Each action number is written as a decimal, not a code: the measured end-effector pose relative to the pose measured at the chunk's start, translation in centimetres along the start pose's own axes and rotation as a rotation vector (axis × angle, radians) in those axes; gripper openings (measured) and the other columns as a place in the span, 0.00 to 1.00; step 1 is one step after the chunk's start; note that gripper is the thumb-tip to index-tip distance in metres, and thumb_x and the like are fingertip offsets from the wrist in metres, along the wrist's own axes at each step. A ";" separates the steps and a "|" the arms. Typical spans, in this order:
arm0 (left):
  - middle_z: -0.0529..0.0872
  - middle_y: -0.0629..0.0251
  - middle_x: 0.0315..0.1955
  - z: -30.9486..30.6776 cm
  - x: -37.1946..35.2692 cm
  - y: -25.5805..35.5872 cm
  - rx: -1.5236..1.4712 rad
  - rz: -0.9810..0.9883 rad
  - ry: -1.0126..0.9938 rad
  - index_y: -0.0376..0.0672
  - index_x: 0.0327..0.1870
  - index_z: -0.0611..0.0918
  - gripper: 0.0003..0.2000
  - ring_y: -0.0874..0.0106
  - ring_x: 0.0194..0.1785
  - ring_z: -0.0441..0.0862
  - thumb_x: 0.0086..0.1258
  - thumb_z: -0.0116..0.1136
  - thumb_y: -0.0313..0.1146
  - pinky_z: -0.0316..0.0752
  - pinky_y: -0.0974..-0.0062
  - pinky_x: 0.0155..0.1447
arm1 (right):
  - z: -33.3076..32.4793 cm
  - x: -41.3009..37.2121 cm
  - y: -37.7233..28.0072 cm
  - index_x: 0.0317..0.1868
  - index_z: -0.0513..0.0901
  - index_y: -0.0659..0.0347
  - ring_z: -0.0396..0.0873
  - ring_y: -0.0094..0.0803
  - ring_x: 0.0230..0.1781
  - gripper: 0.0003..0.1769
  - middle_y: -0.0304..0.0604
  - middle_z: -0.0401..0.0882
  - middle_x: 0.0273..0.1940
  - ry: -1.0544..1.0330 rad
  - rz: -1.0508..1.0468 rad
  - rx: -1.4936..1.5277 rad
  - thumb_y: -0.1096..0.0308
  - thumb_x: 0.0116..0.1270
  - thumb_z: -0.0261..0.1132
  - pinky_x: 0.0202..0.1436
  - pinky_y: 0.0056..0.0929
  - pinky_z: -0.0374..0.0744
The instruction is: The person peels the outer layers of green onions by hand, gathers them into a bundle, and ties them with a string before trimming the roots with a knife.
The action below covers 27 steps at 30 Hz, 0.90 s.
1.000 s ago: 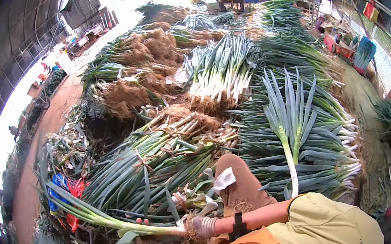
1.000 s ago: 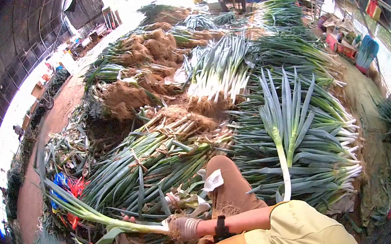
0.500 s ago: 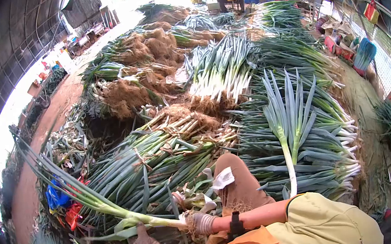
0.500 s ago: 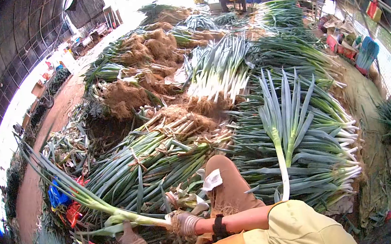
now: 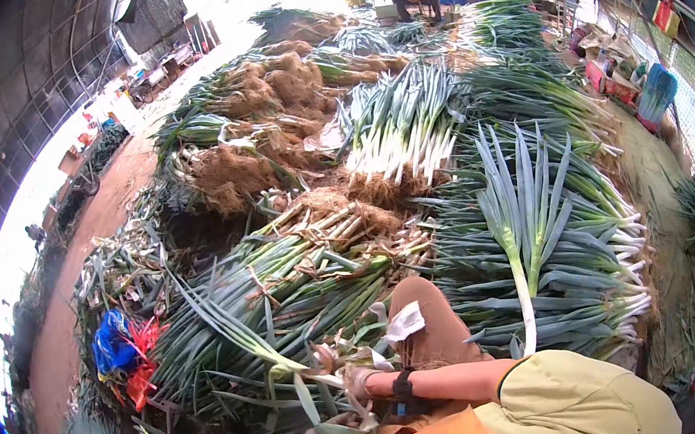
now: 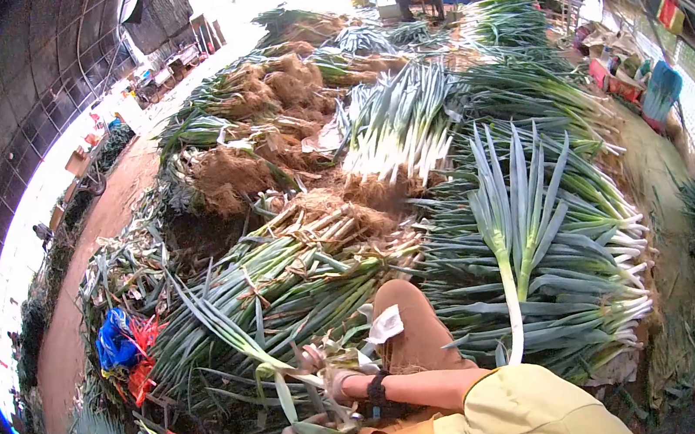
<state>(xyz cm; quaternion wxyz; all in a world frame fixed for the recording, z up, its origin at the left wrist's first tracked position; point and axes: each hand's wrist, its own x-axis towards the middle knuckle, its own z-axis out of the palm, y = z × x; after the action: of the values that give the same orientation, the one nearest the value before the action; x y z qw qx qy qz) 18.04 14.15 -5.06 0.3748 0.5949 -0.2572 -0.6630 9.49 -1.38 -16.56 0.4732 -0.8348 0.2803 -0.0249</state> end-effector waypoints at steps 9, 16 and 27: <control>0.75 0.66 0.19 -7.9 9.7 -0.7 -0.695 0.429 0.629 0.40 0.33 0.76 0.14 0.70 0.21 0.72 0.58 0.56 0.44 0.71 0.72 0.28 | 0.9 -4.0 -3.2 0.39 0.78 0.62 0.77 0.41 0.33 0.15 0.51 0.78 0.35 -0.121 0.072 -0.148 0.64 0.52 0.57 0.37 0.36 0.74; 0.76 0.59 0.14 -7.2 11.0 -1.2 0.154 0.134 1.135 0.35 0.33 0.77 0.16 0.63 0.21 0.76 0.62 0.51 0.42 0.72 0.68 0.26 | 2.7 -2.4 0.6 0.38 0.78 0.61 0.75 0.40 0.32 0.16 0.51 0.78 0.36 -0.083 0.121 -0.105 0.60 0.55 0.55 0.37 0.36 0.73; 0.72 0.68 0.13 4.4 -2.0 3.0 -0.726 0.744 -0.198 0.42 0.39 0.73 0.19 0.75 0.16 0.70 0.65 0.42 0.51 0.67 0.78 0.23 | -0.3 -0.2 1.4 0.33 0.79 0.59 0.75 0.35 0.28 0.13 0.46 0.77 0.31 0.071 0.087 -0.192 0.60 0.55 0.55 0.29 0.35 0.72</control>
<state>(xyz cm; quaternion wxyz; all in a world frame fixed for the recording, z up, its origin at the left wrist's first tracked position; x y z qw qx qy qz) 14.33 13.56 -0.79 0.7407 0.2298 -0.2389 -0.5844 8.62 -2.09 -17.44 0.3814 -0.8620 0.3340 -0.0068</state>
